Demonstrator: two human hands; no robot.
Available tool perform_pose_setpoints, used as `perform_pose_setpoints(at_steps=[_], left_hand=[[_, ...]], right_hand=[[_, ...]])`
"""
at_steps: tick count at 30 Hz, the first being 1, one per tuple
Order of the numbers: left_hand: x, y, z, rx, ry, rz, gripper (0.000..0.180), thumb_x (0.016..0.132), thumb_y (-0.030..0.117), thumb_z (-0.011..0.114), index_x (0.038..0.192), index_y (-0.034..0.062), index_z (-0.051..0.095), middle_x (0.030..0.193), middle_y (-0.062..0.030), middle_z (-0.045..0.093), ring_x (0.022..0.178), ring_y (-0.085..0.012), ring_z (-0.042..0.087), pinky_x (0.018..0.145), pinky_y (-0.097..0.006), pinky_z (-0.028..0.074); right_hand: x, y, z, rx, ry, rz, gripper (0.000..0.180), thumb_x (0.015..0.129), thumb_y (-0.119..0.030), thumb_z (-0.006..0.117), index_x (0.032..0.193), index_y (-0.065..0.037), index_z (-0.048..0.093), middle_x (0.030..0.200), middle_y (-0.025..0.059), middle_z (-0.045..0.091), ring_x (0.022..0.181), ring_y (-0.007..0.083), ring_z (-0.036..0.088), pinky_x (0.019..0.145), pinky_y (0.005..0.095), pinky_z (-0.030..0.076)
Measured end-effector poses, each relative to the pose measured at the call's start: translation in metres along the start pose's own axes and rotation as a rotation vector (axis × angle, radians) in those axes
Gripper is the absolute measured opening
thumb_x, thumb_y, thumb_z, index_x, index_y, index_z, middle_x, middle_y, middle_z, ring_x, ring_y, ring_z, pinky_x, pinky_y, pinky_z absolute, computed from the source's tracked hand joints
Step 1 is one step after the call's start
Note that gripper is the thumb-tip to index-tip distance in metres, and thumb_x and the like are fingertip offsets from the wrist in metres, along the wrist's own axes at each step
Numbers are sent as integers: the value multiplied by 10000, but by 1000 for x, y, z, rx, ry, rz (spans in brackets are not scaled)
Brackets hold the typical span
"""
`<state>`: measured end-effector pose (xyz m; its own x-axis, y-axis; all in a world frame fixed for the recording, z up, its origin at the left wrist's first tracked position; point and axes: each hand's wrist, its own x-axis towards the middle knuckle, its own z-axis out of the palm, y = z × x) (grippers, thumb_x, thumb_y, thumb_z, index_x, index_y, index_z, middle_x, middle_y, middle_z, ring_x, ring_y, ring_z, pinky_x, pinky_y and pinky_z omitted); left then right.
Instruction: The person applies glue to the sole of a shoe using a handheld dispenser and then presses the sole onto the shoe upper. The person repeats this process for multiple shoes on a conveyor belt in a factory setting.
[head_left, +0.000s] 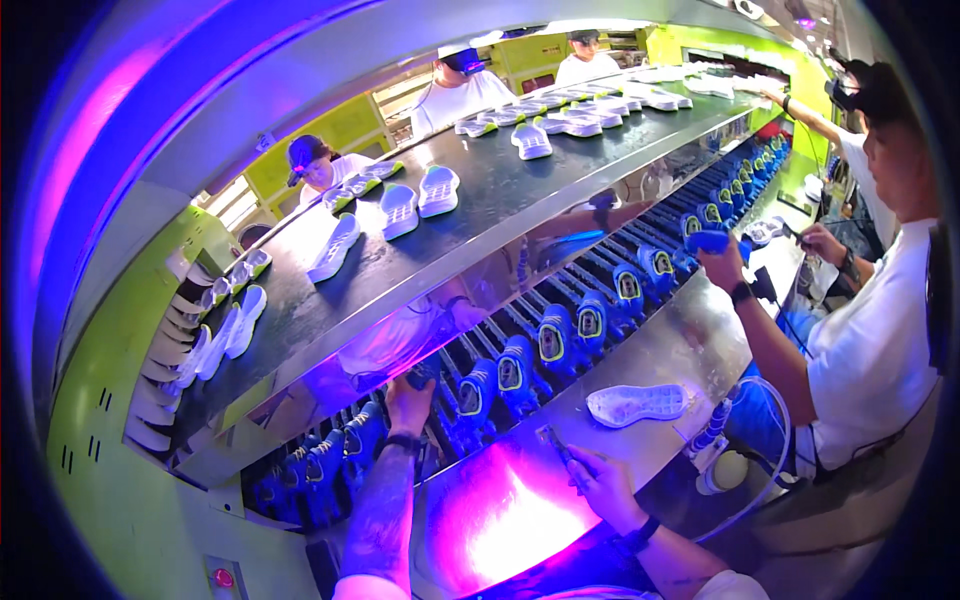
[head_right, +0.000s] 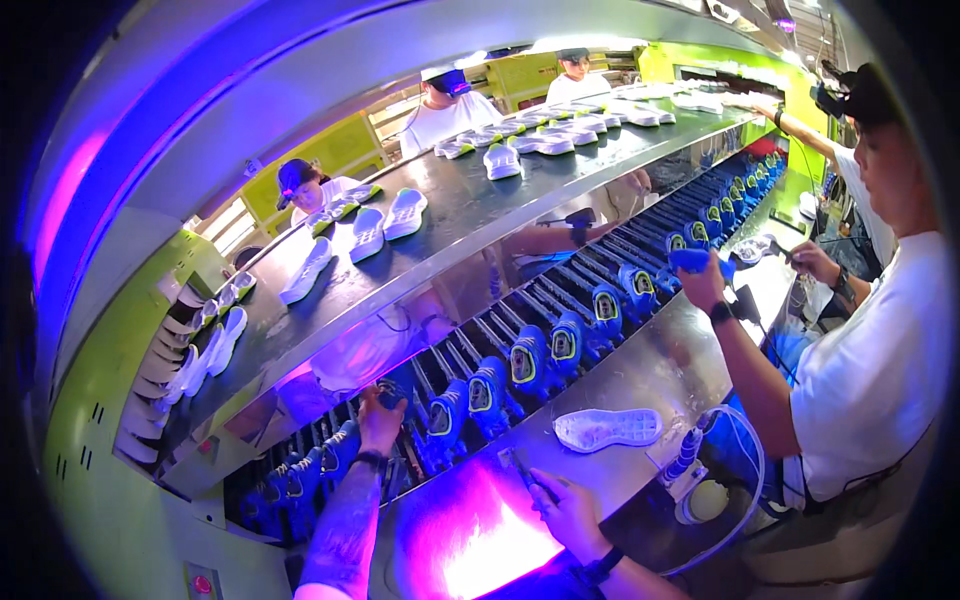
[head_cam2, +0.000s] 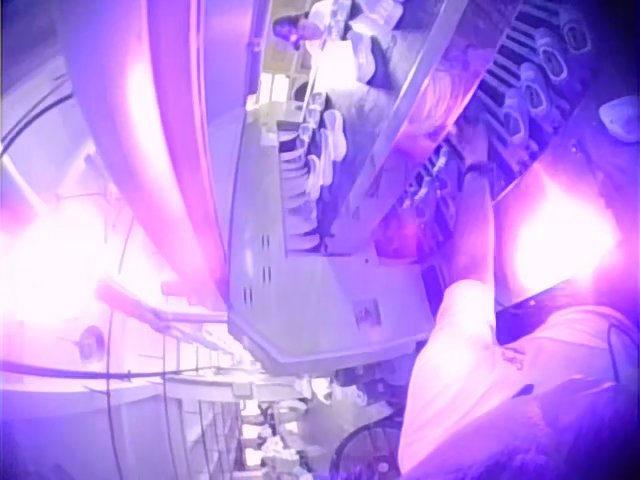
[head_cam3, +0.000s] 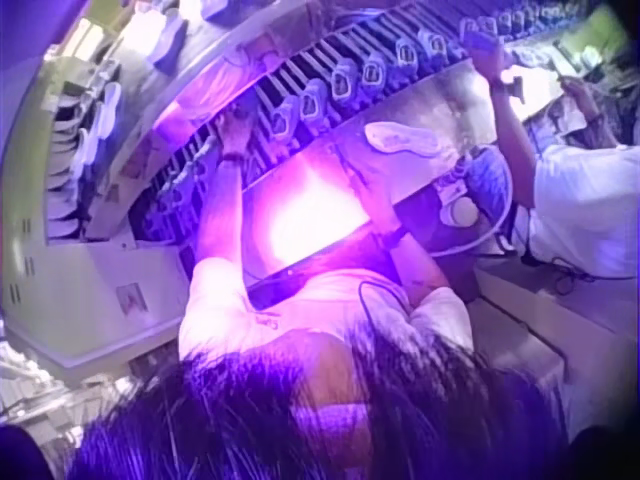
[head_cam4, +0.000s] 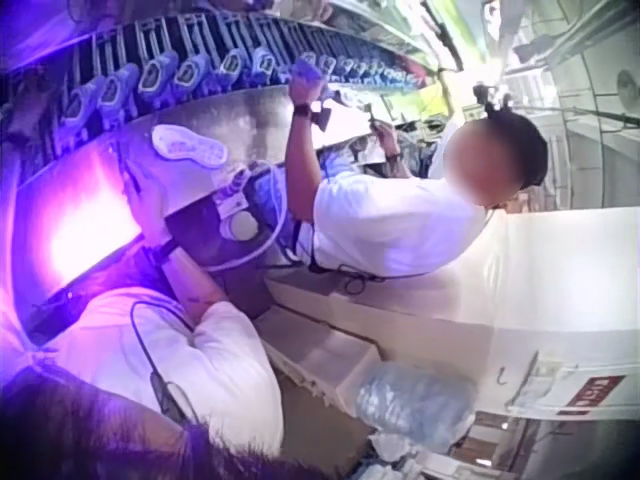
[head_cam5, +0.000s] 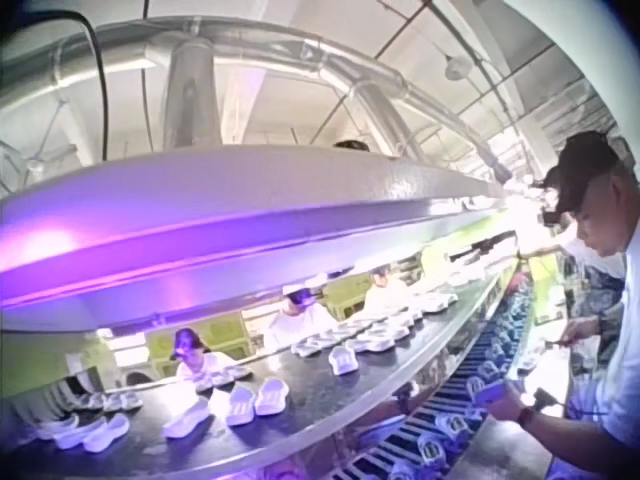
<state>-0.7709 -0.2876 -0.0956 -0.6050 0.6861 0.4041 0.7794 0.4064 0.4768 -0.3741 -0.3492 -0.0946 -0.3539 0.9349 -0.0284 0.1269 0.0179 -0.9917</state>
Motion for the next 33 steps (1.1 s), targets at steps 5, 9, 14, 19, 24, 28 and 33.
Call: perform_pose_setpoints(at_steps=[5,9,14,19,24,28,33], left_hand=[[-105,-28,-98,-975,-119,-212,779,851,210,854,1452,-20,416,1378,-128,558,1281,-223,544,1079,-394,455],[-213,-15,-193,-640,-211,55,757,861,146,815,1479,-3,404,1394,-105,529,1246,-228,566,1074,-421,474],[-301,-19,-197,-1096,-26,-172,729,851,38,787,1465,-9,396,1416,-171,547,1307,-269,569,1072,-443,500],[-280,2,-240,-647,33,326,570,929,95,714,1424,-37,464,1363,-184,590,1288,-300,582,1109,-480,467],[-275,-8,-271,-210,-67,687,501,966,159,682,1404,-20,516,1317,-170,626,1271,-271,597,1113,-433,472],[-282,-11,-280,-87,-134,857,429,964,161,660,1361,36,554,1297,-113,643,1239,-240,617,1077,-390,504],[-267,-9,-301,35,-98,1012,344,945,155,644,1286,138,613,1256,-28,672,1166,-220,663,1019,-365,540]], right_hand=[[-4,-7,13,-1,-36,-46,366,975,-120,691,1329,-33,659,1019,93,723,806,142,690,700,304,564],[-29,-59,48,-347,-125,-504,368,913,-109,719,1277,-61,696,1077,129,737,920,242,711,792,382,563],[-72,-109,107,-243,-251,-622,306,911,-118,713,1209,-47,724,1094,155,735,969,307,705,857,411,565],[-104,-132,92,-203,-472,-392,283,923,-98,731,1174,32,719,994,163,746,910,270,716,810,386,555],[-92,-118,78,-169,-395,-239,320,899,-98,753,1187,35,710,1046,192,732,920,296,722,810,382,567],[-83,-158,95,-299,-372,-337,336,911,-50,718,1234,36,692,1067,178,731,973,252,713,861,347,543],[-86,-163,99,-320,-390,-219,328,922,-67,716,1235,31,700,1088,167,746,979,217,713,869,330,541]])
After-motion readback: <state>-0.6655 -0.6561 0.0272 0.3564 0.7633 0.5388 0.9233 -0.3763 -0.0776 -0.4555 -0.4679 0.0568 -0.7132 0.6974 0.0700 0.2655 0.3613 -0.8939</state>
